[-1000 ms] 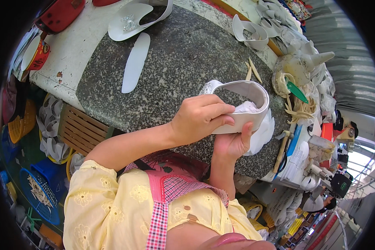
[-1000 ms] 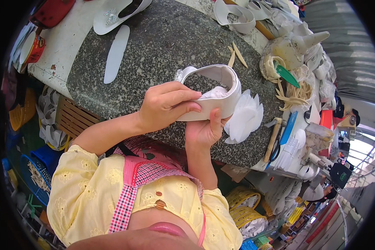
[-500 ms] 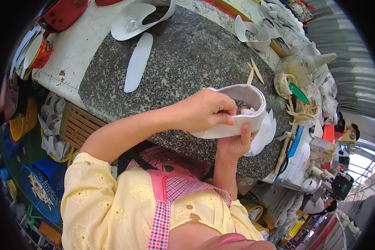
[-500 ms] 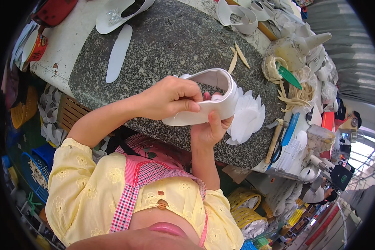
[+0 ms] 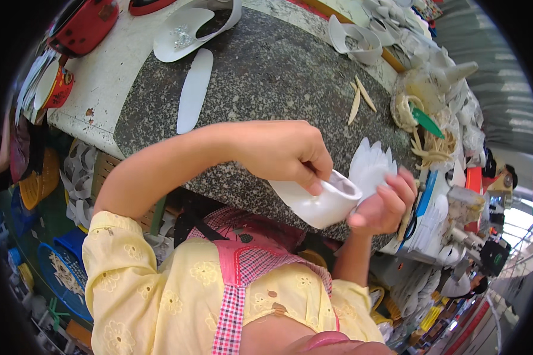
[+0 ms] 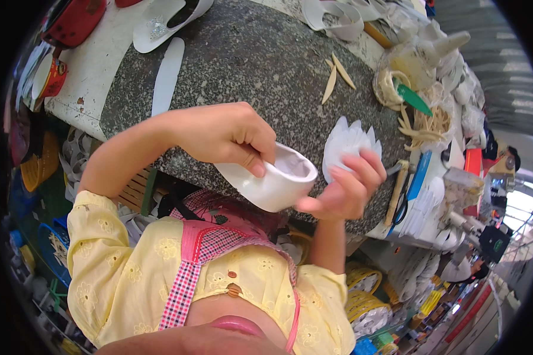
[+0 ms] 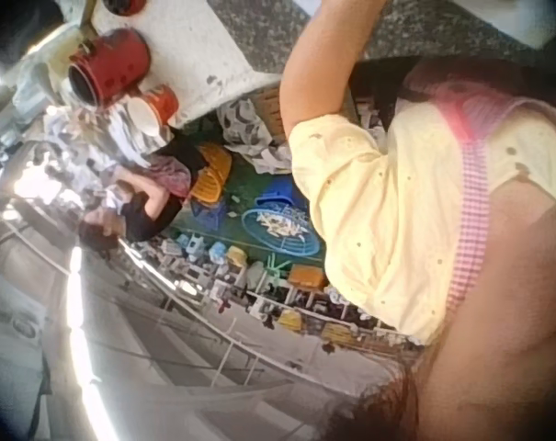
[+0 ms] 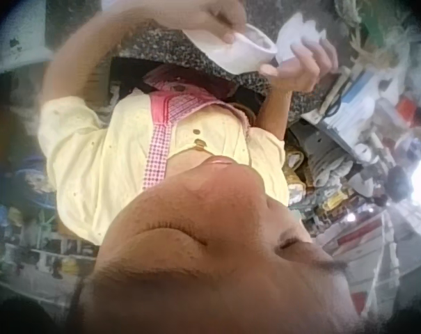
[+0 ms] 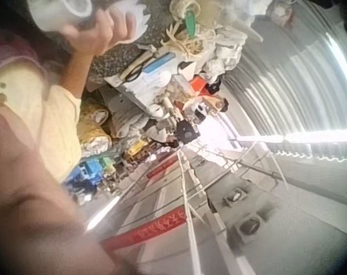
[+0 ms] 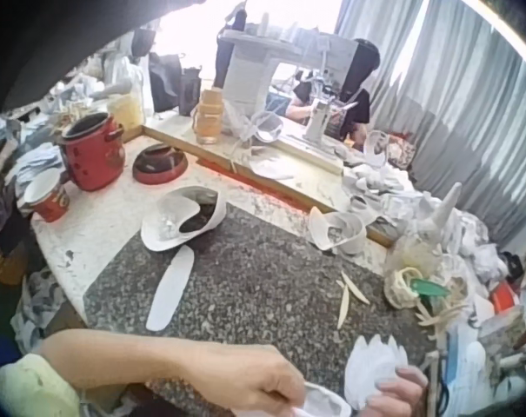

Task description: The person assembles shoe uppers by inserting and folding lining materials into the upper structures by hand, pressing the edges together, and retrieving heated insert pieces from a cooker.

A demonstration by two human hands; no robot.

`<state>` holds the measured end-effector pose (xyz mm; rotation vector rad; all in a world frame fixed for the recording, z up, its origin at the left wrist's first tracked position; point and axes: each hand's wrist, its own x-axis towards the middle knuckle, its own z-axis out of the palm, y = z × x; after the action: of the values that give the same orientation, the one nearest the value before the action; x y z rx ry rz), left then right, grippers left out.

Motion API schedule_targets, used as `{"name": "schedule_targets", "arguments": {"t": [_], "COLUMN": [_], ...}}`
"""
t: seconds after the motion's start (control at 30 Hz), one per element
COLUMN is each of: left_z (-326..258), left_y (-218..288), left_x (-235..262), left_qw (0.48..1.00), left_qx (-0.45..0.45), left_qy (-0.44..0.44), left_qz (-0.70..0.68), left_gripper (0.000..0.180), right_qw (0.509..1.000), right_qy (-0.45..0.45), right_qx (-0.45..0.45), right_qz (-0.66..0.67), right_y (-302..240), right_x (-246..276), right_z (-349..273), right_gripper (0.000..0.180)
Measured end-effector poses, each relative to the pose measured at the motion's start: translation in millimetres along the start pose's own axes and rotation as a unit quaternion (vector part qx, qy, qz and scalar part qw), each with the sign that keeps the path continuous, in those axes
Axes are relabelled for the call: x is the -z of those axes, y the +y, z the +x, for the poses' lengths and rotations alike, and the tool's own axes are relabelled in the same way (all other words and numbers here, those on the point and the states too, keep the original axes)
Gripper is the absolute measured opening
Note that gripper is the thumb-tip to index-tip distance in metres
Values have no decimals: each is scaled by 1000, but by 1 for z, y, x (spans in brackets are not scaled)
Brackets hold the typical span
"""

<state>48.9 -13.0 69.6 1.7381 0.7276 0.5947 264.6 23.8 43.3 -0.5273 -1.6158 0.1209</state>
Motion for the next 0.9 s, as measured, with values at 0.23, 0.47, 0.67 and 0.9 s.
{"name": "schedule_targets", "arguments": {"t": [0.23, 0.47, 0.67, 0.9], "left_z": [0, -13, -17, -22], "left_y": [-1, -14, -55, -82], "left_x": [-7, -16, -26, -56], "left_qw": [975, 868, 748, 778], "left_qx": [-113, -147, -180, -152], "left_qy": [58, 151, 173, 178], "left_qz": [184, 449, 615, 583], "left_gripper": [15, 16, 13, 32], "right_qw": [812, 839, 868, 859], "right_qy": [-511, -534, -463, -462], "right_qx": [-86, 49, 169, 161], "right_qz": [269, 87, -57, -152], "right_y": [11, 8, 18, 22], "right_x": [-4, -3, -7, 0], "right_z": [18, 21, -23, -57], "right_gripper": [28, 29, 14, 26]}}
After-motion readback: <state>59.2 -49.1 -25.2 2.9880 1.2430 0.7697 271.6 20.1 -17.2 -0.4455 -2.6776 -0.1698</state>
